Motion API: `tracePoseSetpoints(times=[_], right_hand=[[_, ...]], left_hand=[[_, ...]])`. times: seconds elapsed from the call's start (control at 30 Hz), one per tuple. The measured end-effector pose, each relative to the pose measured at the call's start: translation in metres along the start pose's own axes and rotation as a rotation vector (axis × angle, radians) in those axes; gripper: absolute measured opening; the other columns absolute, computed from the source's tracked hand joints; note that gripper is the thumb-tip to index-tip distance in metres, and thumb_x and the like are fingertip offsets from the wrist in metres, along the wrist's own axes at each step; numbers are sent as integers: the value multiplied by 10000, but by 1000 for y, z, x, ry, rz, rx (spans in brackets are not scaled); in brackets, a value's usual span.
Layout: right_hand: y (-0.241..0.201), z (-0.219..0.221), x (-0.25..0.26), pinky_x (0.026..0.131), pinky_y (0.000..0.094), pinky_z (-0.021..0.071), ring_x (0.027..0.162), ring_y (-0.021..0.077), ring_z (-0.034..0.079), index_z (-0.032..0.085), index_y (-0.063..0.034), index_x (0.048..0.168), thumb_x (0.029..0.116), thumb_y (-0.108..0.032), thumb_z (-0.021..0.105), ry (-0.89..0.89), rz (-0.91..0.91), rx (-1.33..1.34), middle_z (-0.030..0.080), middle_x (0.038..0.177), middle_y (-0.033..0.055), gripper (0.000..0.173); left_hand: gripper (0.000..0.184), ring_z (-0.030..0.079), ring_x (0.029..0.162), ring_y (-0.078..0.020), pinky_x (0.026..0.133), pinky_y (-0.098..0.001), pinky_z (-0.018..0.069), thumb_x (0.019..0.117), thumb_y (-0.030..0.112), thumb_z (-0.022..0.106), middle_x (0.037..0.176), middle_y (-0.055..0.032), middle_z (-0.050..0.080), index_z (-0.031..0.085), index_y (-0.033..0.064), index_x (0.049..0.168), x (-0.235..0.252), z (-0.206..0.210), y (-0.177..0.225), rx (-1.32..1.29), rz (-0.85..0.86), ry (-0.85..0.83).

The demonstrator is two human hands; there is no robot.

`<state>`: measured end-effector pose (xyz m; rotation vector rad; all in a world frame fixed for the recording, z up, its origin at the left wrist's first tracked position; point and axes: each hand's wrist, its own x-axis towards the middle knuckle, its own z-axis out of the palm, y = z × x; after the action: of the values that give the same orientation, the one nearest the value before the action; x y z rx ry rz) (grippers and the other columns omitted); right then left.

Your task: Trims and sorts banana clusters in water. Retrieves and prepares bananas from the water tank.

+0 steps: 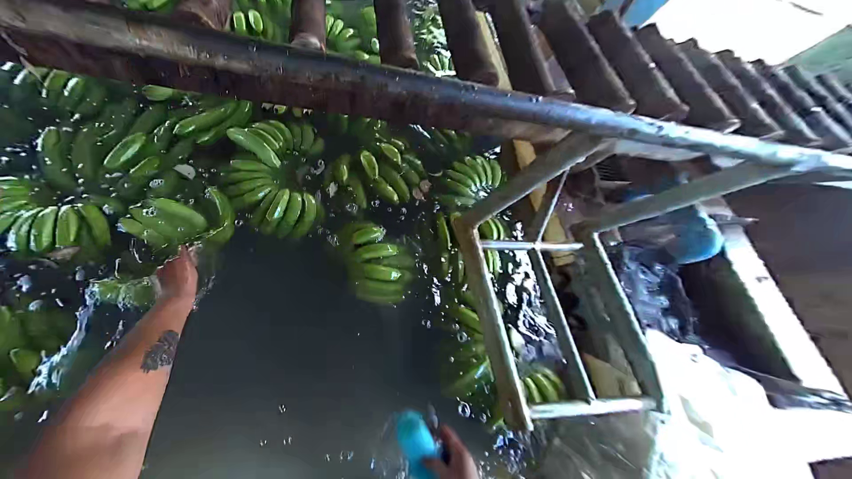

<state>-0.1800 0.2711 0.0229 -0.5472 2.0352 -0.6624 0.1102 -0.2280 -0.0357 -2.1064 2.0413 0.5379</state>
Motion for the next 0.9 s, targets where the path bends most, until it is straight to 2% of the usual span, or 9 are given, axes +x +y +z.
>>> tracePoseSetpoints(times=[0.13,0.2,0.37,0.47,0.53,0.63,0.7,0.8,0.9], right_hand=[[-5,6,77,857,515,566,1030,338,664,440,37,1472,876,-60,757,175,152,222,629,1233,275,683],[-30,43,97,964,501,539,1152,329,633,391,42,1504,947,-88,708,200,176,328,594,1333,270,654],[-133,142,80,996,464,553,1133,298,665,468,66,1437,933,-145,740,-11,-63,407,646,1264,253,610],[-162,149,66,1008,529,528,1166,344,651,506,-5,1456,922,-171,754,-124,-222,103,623,1331,244,612],[-142,136,74,999,583,522,1165,388,648,540,-20,1436,926,-179,727,-15,-183,-2,640,1302,253,566],[-89,93,86,1141,583,401,1334,422,532,576,40,1387,943,-328,740,14,41,-94,582,1392,286,600],[-53,66,76,1083,516,472,1248,356,593,605,39,1350,903,-225,786,-37,16,-30,620,1327,258,550],[-24,29,29,842,430,596,946,246,695,558,47,1342,854,-48,756,-219,10,151,687,1102,195,535],[-4,-2,-25,853,431,604,945,238,705,582,34,1319,775,-62,795,-425,55,64,701,1099,168,592]], left_hand=[[447,539,1235,-571,1032,-710,408,1005,37,543,1310,-388,560,475,-78,1432,-70,-3,7,14,78,-148],[468,569,1211,-550,1011,-692,438,1024,80,517,1306,-356,586,453,-30,1475,-115,5,12,9,122,-190],[499,589,1237,-475,1028,-671,440,1040,125,491,1334,-271,618,444,100,1536,-192,30,37,-216,143,-252],[467,474,1381,-408,1168,-542,354,1050,107,504,1463,-296,503,448,-47,1487,-204,33,21,-618,123,-336],[450,510,1337,-265,1126,-406,425,1055,103,511,1461,-224,508,434,-52,1471,-217,37,2,-1035,-29,-382],[405,658,1094,-198,915,-420,568,1071,190,493,1266,-125,650,478,64,1455,-235,49,-29,-1458,-248,-531],[392,687,999,-165,834,-389,591,1104,255,365,1171,-80,685,452,125,1463,-248,57,-45,-1643,-302,-642],[362,700,925,-165,780,-382,600,1106,281,345,1077,-69,707,499,140,1402,-251,70,-55,-1682,-373,-675],[413,647,1104,-189,917,-411,559,1065,173,506,1289,-106,639,472,110,1472,-241,69,-44,-1379,-268,-619]])
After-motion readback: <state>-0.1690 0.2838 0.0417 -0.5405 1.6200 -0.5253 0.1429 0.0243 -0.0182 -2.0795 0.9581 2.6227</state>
